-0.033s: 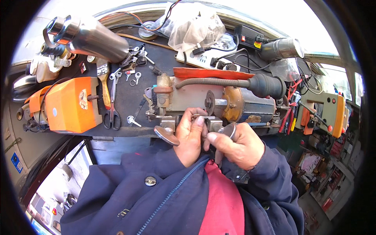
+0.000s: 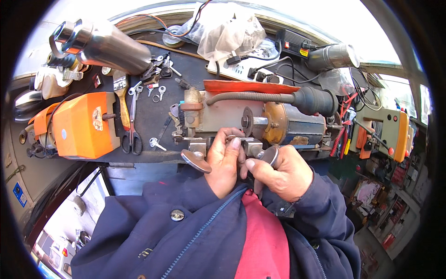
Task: The person selects a key from a hanging rack, secures it in a key-cutting machine, and cuts a duplicate using a grinding wheel. The person then removes the finished key and repeats the process with another key.
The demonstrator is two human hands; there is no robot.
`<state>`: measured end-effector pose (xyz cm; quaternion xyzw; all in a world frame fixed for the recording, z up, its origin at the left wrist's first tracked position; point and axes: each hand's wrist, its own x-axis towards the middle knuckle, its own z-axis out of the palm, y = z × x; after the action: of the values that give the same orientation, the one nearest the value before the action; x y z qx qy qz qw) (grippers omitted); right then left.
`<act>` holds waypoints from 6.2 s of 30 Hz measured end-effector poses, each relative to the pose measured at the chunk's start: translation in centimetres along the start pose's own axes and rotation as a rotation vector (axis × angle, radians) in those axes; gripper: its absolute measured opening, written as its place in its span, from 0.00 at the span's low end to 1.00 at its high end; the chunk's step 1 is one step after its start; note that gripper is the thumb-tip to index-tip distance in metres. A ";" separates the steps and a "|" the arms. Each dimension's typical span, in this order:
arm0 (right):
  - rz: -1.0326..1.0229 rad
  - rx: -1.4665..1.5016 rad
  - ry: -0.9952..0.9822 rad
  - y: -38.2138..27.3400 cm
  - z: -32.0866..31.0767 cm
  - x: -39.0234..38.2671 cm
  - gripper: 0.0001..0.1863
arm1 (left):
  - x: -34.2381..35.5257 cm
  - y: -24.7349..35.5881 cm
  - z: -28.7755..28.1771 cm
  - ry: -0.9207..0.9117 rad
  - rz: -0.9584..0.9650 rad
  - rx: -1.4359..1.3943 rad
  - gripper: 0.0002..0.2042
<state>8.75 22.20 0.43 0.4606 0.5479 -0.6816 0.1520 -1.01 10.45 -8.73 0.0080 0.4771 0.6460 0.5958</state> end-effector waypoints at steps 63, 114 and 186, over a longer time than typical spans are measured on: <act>0.083 0.243 -0.062 0.5 -0.7 -0.6 0.32 | -0.5 1.0 -0.4 -0.050 -0.021 0.108 0.20; 0.033 0.984 0.041 5.0 5.9 -2.3 0.26 | -1.8 -0.5 -1.5 -0.216 0.519 1.139 0.34; 0.027 1.527 -0.591 5.5 2.6 0.6 0.39 | -2.6 -0.6 -4.2 0.301 -0.113 -0.642 0.33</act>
<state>11.17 18.09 -3.46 0.2452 -0.1355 -0.9583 -0.0571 -2.19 5.78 -9.90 -0.3012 0.3316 0.7231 0.5258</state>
